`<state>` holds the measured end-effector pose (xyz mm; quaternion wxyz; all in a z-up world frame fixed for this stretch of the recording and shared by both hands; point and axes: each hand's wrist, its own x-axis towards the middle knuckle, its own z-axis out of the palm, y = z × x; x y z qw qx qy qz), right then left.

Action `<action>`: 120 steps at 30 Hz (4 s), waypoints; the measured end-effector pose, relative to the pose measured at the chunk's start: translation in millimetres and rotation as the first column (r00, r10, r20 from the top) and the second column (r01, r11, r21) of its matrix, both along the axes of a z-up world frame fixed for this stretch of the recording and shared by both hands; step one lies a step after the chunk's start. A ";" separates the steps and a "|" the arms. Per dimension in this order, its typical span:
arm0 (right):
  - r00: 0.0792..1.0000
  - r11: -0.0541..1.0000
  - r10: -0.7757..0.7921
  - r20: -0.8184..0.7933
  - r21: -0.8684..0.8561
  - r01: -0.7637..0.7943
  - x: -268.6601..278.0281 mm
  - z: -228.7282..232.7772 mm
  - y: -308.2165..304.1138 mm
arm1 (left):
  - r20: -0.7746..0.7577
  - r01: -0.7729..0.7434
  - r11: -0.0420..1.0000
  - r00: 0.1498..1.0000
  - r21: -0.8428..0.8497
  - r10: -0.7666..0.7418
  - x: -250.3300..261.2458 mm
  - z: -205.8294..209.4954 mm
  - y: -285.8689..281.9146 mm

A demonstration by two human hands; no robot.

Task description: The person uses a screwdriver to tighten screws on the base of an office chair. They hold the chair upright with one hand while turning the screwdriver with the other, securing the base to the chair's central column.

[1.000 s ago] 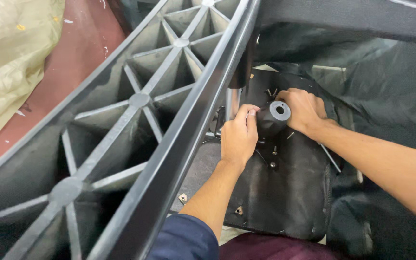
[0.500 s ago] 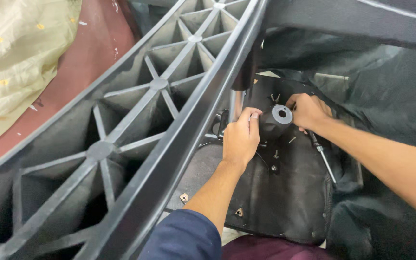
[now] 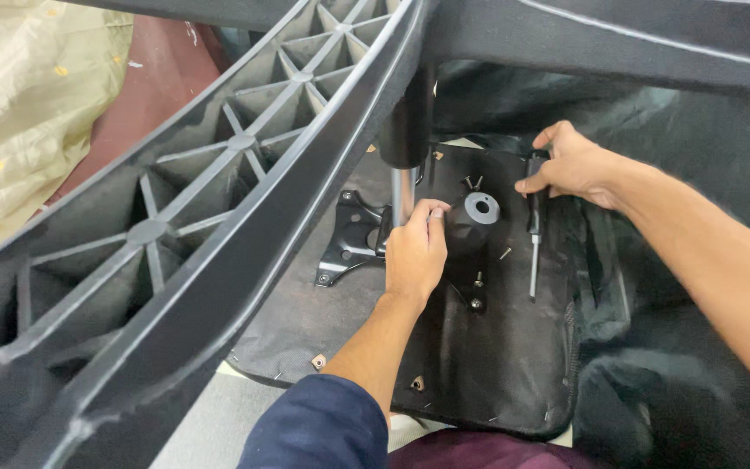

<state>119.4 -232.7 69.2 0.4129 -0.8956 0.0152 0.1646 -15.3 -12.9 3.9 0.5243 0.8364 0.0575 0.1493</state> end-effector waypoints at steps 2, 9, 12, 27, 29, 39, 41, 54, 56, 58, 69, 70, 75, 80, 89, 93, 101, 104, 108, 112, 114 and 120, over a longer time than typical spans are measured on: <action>0.993 0.993 -0.022 0.112 0.114 0.009 -13.2 13.9 -1.3 | -0.029 -0.006 1.000 1.000 -0.004 0.006 -2.5 -0.8 -3.6; 0.756 0.981 -0.036 0.653 0.168 -0.099 -66.6 33.8 8.5 | -0.018 -0.001 0.999 1.000 0.048 0.002 -12.3 0.7 -9.0; 0.754 0.958 -0.132 0.644 0.279 -0.070 -80.2 34.1 12.8 | -0.020 0.001 0.999 1.000 0.050 0.000 -15.5 3.1 -8.8; 0.629 0.920 -0.221 0.745 0.373 -0.119 -89.1 28.5 16.7 | -0.077 0.016 1.000 0.997 0.027 -0.013 -25.5 15.3 -5.8; 0.629 0.919 -0.230 0.743 0.379 -0.112 -89.8 28.2 18.6 | -0.061 0.012 1.000 0.998 0.021 -0.011 -25.1 16.9 -5.1; 0.584 0.950 -0.156 0.797 0.283 -0.133 -89.8 30.1 27.9 | -0.047 0.022 0.999 0.999 0.033 -0.020 -17.9 15.7 -0.5; 0.523 0.968 -0.081 0.848 0.191 -0.160 -93.8 32.3 26.1 | -0.057 0.022 0.999 0.998 0.033 -0.020 -18.2 16.0 0.1; 0.462 0.993 -0.059 0.885 0.099 -0.063 -80.5 32.4 32.0 | -0.096 0.040 0.999 0.995 -0.003 -0.040 -14.4 16.3 6.0; 0.506 0.988 -0.053 0.861 0.120 -0.101 -78.3 31.8 33.1 | -0.092 0.042 0.999 0.995 -0.006 -0.042 -12.9 14.3 7.5; 0.521 0.984 -0.030 0.853 0.116 -0.133 -77.6 30.4 34.4 | -0.055 0.033 0.999 0.998 0.016 -0.032 -9.7 12.2 8.0; 0.587 0.927 -0.019 0.809 0.234 -0.293 -66.3 27.9 50.3 | 0.027 0.025 1.000 0.999 0.019 -0.025 2.3 -2.9 14.3; 0.574 0.936 -0.023 0.819 0.220 -0.276 -65.3 27.2 51.2 | 0.020 0.023 1.000 1.000 0.020 -0.023 3.2 -3.2 14.4; 0.515 0.971 -0.015 0.857 0.136 -0.199 -61.2 25.4 51.6 | 0.016 0.019 1.000 1.000 0.020 -0.019 6.0 -3.4 15.3; 0.544 0.965 0.019 0.839 0.128 -0.230 -67.0 30.6 52.1 | 0.028 0.020 0.999 0.999 0.027 -0.020 8.9 -1.7 15.5; 0.541 0.977 -0.047 0.840 0.150 -0.149 -59.9 31.8 62.0 | -0.010 0.020 1.000 1.000 0.016 -0.020 6.7 0.4 18.4; 0.404 0.981 0.027 0.914 0.052 -0.184 -60.6 25.3 56.8 | -0.002 0.024 1.000 1.000 0.013 -0.024 5.2 0.3 18.1; 0.545 0.984 -0.070 0.835 0.148 -0.100 -47.2 31.4 48.2 | 0.002 0.019 0.999 1.000 0.031 -0.019 5.5 1.4 17.3; 0.545 0.999 -0.039 0.838 0.048 -0.001 -47.3 33.2 44.1 | 0.006 0.027 1.000 1.000 0.016 -0.027 5.4 0.5 18.0; 0.457 0.995 0.059 0.888 -0.013 -0.104 -48.1 33.9 43.9 | -0.017 0.026 0.999 1.000 0.023 -0.026 6.5 3.6 15.7; 0.474 0.994 0.049 0.879 0.005 -0.113 -50.7 35.8 48.0 | -0.026 0.025 1.000 0.999 0.008 -0.025 3.3 6.7 18.0; 0.486 0.997 0.030 0.874 0.005 -0.072 -49.3 36.6 49.2 | -0.037 0.027 1.000 0.999 -0.006 -0.027 2.2 7.6 17.9; 0.488 0.998 0.049 0.871 -0.059 0.005 -46.7 38.2 50.5 | -0.041 0.027 1.000 0.999 0.013 -0.026 0.4 9.3 19.1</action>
